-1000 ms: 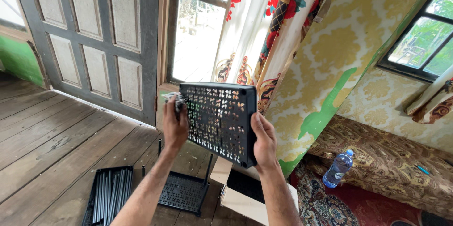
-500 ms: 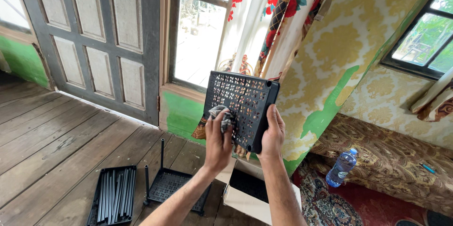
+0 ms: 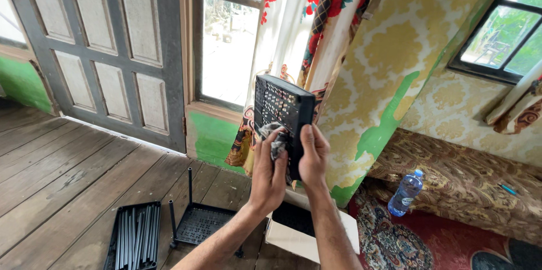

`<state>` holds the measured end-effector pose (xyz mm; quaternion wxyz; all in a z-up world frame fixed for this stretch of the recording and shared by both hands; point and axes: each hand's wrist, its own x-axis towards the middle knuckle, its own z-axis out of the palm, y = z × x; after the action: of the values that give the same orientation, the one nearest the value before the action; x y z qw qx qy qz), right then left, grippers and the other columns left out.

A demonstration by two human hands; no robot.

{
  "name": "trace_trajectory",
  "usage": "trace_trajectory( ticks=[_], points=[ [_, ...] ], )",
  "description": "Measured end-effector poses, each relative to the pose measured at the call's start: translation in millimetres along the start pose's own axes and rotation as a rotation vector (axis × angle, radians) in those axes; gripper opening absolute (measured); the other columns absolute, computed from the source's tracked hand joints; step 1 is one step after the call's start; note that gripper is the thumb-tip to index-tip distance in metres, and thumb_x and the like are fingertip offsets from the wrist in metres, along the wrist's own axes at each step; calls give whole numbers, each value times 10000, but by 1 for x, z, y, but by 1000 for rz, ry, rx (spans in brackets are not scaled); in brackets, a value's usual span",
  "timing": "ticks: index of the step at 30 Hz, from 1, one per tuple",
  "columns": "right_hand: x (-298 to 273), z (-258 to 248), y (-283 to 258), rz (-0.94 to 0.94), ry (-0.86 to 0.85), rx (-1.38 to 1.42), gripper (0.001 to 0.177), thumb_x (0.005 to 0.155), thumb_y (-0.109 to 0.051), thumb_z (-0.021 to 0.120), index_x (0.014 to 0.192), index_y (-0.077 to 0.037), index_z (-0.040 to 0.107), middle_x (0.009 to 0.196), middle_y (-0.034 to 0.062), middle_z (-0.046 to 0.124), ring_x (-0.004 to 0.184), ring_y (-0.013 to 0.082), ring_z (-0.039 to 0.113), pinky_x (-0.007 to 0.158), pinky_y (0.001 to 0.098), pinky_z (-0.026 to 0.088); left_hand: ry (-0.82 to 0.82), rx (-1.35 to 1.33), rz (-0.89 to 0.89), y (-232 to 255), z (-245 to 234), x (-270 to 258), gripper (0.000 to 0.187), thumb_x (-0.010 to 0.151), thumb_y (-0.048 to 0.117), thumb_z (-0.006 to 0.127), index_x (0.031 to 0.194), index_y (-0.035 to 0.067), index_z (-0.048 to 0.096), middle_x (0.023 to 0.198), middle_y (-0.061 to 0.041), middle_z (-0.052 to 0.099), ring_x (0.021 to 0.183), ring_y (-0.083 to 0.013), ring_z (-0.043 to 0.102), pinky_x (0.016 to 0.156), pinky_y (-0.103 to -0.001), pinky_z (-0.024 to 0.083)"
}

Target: The person assembles a small black plastic stand by inserting metal rods into a perforated tray and attaching legs. They wipe the tray with a cloth, insert rods into corner holes, and place the tray onto the leg frame.

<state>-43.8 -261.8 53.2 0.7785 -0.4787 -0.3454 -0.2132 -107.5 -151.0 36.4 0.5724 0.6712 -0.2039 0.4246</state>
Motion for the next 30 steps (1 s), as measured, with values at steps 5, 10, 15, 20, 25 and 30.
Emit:
trace_trajectory(
  ticks=[5,10,15,20,25,30],
  points=[
    [-6,21,-25,36,-60,-686,359,1062,-284,539,1203,-1,709,964,87,743,833,149,695,716,308,554,8,-314,-126,-2,0,8,475,1096,280,472,1508,48,429,1315,-138,556,1167,-214,585,973,-363,541],
    [-8,42,-51,-358,-324,-741,377,1135,-245,440,1307,17,648,1375,210,681,1364,338,607,1107,459,523,16,-494,-339,-6,-10,17,647,950,436,612,1423,51,399,1088,-94,575,901,-151,650,715,-293,623],
    [-11,43,-52,-198,-434,-684,436,1102,-273,413,1353,9,631,1425,175,636,1423,354,545,1131,482,508,65,-544,-430,-11,-21,28,505,950,370,708,1209,29,441,975,-69,514,768,-114,589,572,-248,566],
    [-12,24,-38,-232,-418,-922,379,1091,-331,473,1154,-41,709,1400,142,688,1479,342,487,1220,508,361,159,-765,-467,-11,-19,38,376,990,276,645,1200,34,448,1023,-82,595,815,-127,665,636,-253,614],
    [4,-7,-17,-359,-27,-1102,419,1071,-477,513,1163,-100,671,1541,160,575,1545,337,410,1300,544,286,236,-887,-513,-9,-25,53,362,985,264,615,1243,57,467,1064,-106,632,836,-182,724,646,-315,651],
    [16,-36,-23,-410,354,-1244,571,1012,-439,651,1430,-81,498,1731,169,241,1613,429,261,1317,611,211,198,-920,-424,-11,-26,56,380,996,287,613,1267,70,457,1098,-100,630,882,-173,736,674,-306,672]
  ],
)
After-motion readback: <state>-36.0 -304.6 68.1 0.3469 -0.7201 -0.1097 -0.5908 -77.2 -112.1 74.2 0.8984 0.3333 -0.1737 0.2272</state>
